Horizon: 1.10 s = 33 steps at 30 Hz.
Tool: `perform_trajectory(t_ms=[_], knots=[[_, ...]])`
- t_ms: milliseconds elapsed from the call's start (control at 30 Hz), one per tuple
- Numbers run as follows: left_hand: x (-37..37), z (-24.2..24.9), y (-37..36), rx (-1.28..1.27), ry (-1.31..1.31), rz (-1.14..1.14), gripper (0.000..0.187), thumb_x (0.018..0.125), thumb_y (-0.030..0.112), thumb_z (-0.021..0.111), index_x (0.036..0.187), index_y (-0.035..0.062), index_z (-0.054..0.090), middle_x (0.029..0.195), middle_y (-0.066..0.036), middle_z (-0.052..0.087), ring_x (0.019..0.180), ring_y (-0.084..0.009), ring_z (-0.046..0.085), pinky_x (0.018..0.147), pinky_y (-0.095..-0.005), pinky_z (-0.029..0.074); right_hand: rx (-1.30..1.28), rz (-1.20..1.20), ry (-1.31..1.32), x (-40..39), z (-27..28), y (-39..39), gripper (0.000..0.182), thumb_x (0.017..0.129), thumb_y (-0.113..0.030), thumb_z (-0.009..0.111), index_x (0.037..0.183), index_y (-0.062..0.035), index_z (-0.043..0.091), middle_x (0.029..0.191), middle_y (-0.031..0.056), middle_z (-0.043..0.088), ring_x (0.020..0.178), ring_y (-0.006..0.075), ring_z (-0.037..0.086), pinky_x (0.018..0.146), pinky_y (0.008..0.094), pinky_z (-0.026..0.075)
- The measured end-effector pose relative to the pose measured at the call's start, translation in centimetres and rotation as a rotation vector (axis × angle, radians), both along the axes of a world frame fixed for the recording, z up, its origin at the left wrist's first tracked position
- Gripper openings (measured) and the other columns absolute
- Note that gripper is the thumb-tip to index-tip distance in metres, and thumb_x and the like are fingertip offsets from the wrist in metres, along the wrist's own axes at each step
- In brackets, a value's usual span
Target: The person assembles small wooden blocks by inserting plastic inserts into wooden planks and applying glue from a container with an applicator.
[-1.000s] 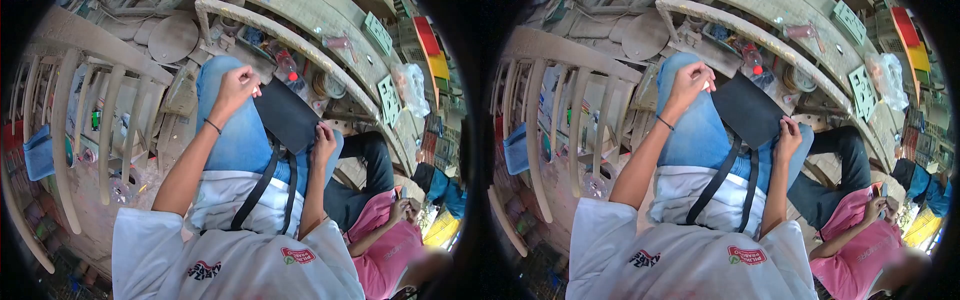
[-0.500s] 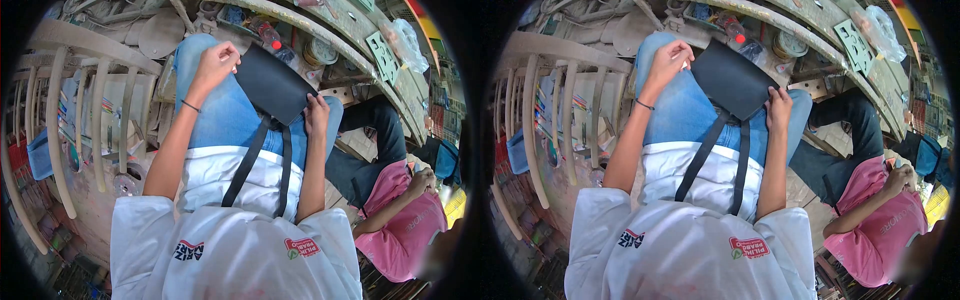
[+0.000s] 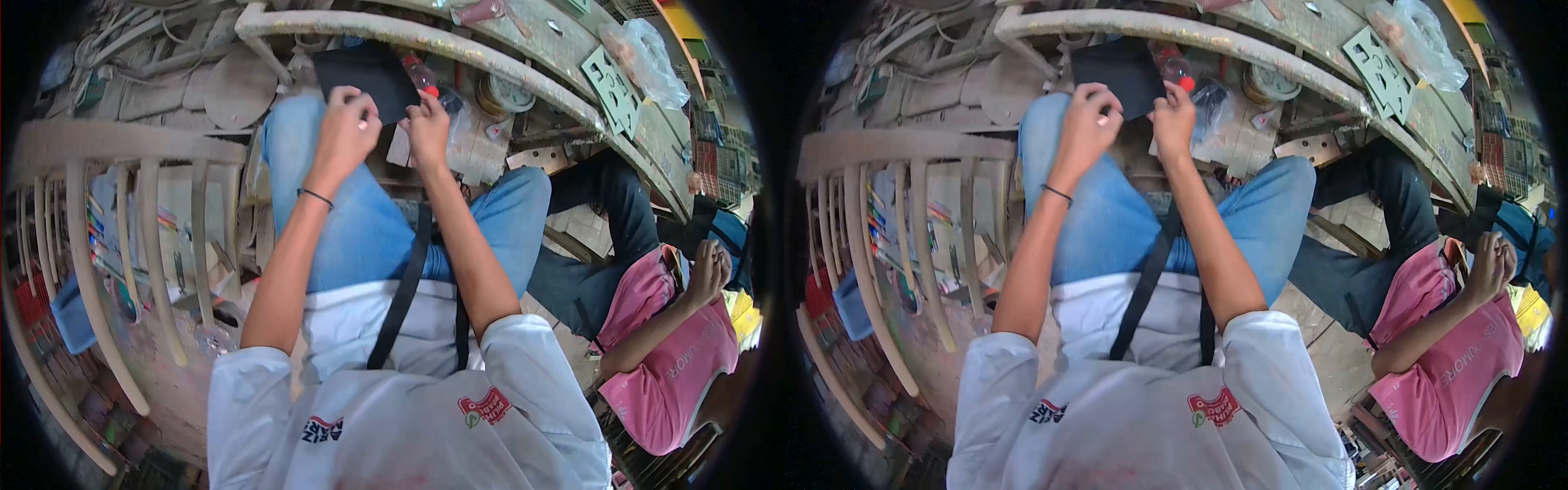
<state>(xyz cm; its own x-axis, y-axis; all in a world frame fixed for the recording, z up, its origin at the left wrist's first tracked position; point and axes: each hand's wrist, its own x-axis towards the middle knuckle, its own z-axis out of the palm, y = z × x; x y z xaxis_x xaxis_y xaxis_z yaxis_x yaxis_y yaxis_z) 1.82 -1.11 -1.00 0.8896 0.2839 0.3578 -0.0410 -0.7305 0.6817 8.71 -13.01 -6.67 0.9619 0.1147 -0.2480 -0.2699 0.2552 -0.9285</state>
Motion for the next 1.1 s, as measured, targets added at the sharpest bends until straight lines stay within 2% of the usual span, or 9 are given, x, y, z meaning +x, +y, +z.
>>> perform_trajectory(t_ms=[100,367,500,567,600,700,767,833,1100], knots=[[1.7,-1.4,-0.3,0.084,0.382,-0.039,0.007,0.075,0.007,0.059,0.079,0.0022,0.061,0.128,-0.027,0.047,0.084,-0.0448,0.061,0.077,-0.047,0.051,-0.066,0.048,0.025,1.2,0.0,1.4,0.029,0.082,0.005,0.049,0.11,0.0038,0.056,0.101,0.012,0.064,0.081,0.0128,0.061,0.058,0.0244,0.05],[3.8,-1.7,-0.1,0.06,0.496,-0.172,0.01,0.074,0.005,0.058,0.081,-0.0025,0.057,0.135,-0.029,0.039,0.084,-0.0442,0.061,0.077,-0.0491,0.05,-0.23,0.122,0.055,4.9,0.6,1.6,0.024,0.079,0.005,0.052,0.102,0.0047,0.059,0.091,0.0101,0.063,0.076,0.0133,0.059,0.058,0.0267,0.053],[4.1,-2.6,-0.1,0.164,0.553,-0.192,0.031,0.074,0.002,0.059,0.103,-0.008,0.055,0.139,-0.027,0.036,0.084,-0.0408,0.062,0.076,-0.0469,0.051,-0.177,0.165,0.081,5.7,0.7,1.5,0.025,0.082,0.001,0.056,0.107,0.0036,0.06,0.098,0.0118,0.062,0.084,0.0134,0.059,0.069,0.0252,0.053],[4.2,-2.2,-0.1,0.16,0.503,-0.075,0.046,0.074,0.001,0.057,0.118,-0.0104,0.047,0.137,-0.026,0.038,0.089,-0.0404,0.061,0.076,-0.0453,0.051,0.07,0.359,0.095,6.6,0.9,1.0,0.03,0.085,-0.008,0.062,0.113,0.0023,0.059,0.106,0.0122,0.061,0.097,0.0161,0.058,0.082,0.0278,0.05],[4.4,-1.9,-0.1,0.128,0.526,-0.045,0.05,0.075,0.0,0.056,0.121,-0.0119,0.043,0.136,-0.026,0.04,0.089,-0.0407,0.061,0.076,-0.045,0.051,-0.126,0.434,-0.001,7.2,1.2,0.1,0.036,0.088,-0.02,0.063,0.117,0.0014,0.059,0.112,0.0134,0.061,0.108,0.0178,0.054,0.091,0.031,0.045],[4.8,-1.5,-0.2,0.102,0.519,0.038,0.047,0.075,0.0,0.055,0.119,-0.0131,0.045,0.135,-0.026,0.04,0.09,-0.0404,0.06,0.078,-0.0443,0.05,-0.828,0.4,-0.599,8.8,0.0,-1.2,0.027,0.089,-0.014,0.056,0.112,0.0008,0.06,0.108,0.0207,0.061,0.103,0.0336,0.056,0.09,0.0374,0.044],[4.9,-1.9,-0.3,0.125,0.476,0.043,0.045,0.075,0.0,0.055,0.117,-0.0141,0.045,0.135,-0.027,0.039,0.092,-0.0401,0.059,0.08,-0.0438,0.05,-0.816,0.432,-0.58,11.0,-1.1,-1.4,0.022,0.084,-0.005,0.053,0.103,0.0016,0.061,0.104,0.0241,0.059,0.105,0.041,0.052,0.089,0.0418,0.042],[4.8,-2.2,-0.6,0.153,0.445,0.092,0.045,0.076,0.0,0.055,0.117,-0.0141,0.046,0.134,-0.027,0.04,0.095,-0.0395,0.057,0.081,-0.043,0.049,-1.05,0.394,-0.728,13.7,-6.0,-2.8,0.025,0.082,-0.006,0.054,0.105,0.0009,0.06,0.105,0.0243,0.06,0.102,0.0399,0.055,0.089,0.0417,0.042],[5.3,-1.9,-0.8,0.184,0.479,0.067,0.049,0.075,0.0,0.055,0.12,-0.013,0.044,0.127,-0.024,0.042,0.094,-0.0373,0.052,0.079,-0.0422,0.047,-1.089,0.307,-0.671,17.8,-7.3,-3.9,0.023,0.081,-0.004,0.054,0.103,0.0009,0.061,0.102,0.0227,0.061,0.099,0.0395,0.057,0.086,0.0423,0.044]])
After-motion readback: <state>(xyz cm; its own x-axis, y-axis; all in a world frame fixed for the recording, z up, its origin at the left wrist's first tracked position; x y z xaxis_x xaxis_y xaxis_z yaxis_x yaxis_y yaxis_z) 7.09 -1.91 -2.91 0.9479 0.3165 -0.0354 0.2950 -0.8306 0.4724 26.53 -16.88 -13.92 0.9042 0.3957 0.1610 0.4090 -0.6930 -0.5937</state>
